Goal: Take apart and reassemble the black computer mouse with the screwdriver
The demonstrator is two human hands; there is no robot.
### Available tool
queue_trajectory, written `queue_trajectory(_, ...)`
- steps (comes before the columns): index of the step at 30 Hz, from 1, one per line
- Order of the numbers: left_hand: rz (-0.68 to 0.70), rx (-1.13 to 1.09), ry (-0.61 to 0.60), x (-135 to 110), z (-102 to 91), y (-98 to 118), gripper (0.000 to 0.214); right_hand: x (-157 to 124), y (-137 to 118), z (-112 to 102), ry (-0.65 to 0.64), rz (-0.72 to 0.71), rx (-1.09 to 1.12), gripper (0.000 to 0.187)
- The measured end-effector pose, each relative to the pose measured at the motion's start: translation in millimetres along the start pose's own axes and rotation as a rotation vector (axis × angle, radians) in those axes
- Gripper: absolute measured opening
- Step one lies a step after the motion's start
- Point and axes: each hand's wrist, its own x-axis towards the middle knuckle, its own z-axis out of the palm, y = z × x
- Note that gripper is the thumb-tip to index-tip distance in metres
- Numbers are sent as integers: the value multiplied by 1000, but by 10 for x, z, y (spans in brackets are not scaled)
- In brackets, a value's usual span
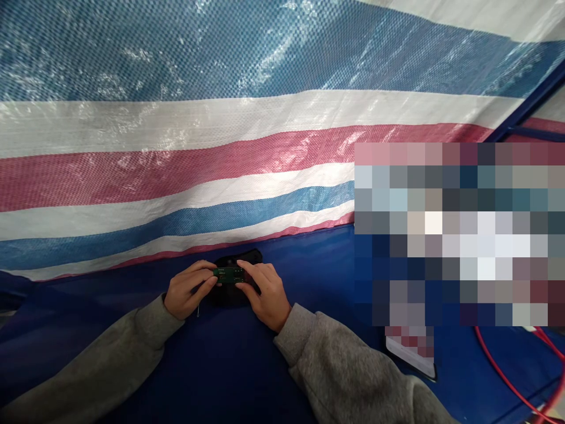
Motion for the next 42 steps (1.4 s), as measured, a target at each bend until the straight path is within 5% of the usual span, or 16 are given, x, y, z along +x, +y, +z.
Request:
queue_trajectory(6, -58, 23, 19, 3, 3, -4, 47, 22, 1, -12, 9, 15, -25, 36)
queue_trajectory(42, 64, 47, 54, 28, -2, -4, 36, 24, -35, -24, 90, -96, 36, 28)
